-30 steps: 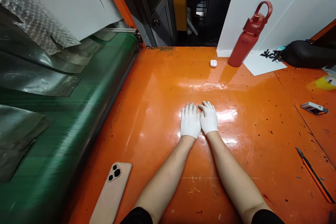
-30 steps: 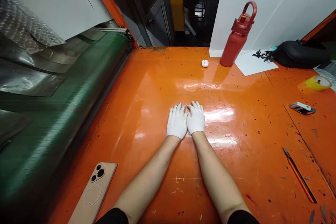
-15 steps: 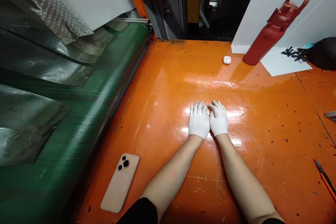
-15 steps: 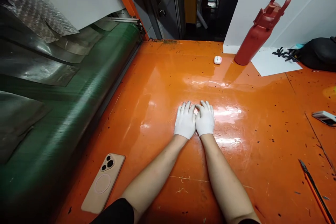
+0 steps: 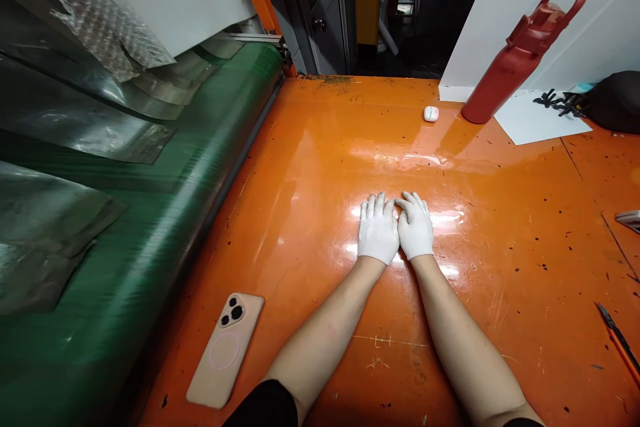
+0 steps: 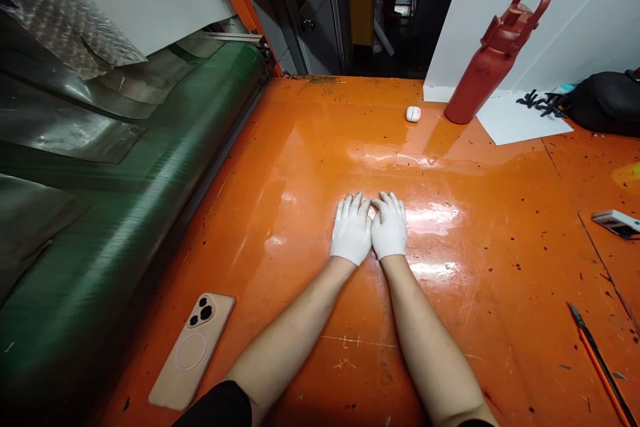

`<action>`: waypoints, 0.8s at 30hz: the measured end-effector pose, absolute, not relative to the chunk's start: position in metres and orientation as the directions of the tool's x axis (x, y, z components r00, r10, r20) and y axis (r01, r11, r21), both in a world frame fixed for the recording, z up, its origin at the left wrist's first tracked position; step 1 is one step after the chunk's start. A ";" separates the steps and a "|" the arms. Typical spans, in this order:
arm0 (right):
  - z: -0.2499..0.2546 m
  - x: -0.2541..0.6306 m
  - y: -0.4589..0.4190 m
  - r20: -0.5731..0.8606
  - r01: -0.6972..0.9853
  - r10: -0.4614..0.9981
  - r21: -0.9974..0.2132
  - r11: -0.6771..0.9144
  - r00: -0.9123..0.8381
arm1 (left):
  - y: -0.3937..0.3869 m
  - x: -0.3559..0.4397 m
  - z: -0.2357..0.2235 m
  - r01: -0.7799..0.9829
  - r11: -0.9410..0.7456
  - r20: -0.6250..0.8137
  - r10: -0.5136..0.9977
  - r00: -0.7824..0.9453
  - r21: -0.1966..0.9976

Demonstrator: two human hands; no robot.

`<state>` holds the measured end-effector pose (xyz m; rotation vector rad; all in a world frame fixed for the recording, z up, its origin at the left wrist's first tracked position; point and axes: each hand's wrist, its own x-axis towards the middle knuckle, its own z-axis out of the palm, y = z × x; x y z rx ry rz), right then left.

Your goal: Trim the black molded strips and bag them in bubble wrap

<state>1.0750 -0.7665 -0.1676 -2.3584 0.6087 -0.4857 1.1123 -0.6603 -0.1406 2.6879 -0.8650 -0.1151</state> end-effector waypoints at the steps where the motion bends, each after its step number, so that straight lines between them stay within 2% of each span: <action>1: -0.168 1.075 -0.767 0.186 -0.295 -0.536 -0.666 -0.685 0.824 | -0.660 1.112 -0.141 -0.556 -0.767 0.022 -0.581 0.814 0.319; 24: -0.166 1.075 -0.767 0.183 -0.301 -0.537 -0.660 -0.688 0.824 | -0.660 1.113 -0.145 -0.557 -0.765 0.046 -0.576 0.816 0.323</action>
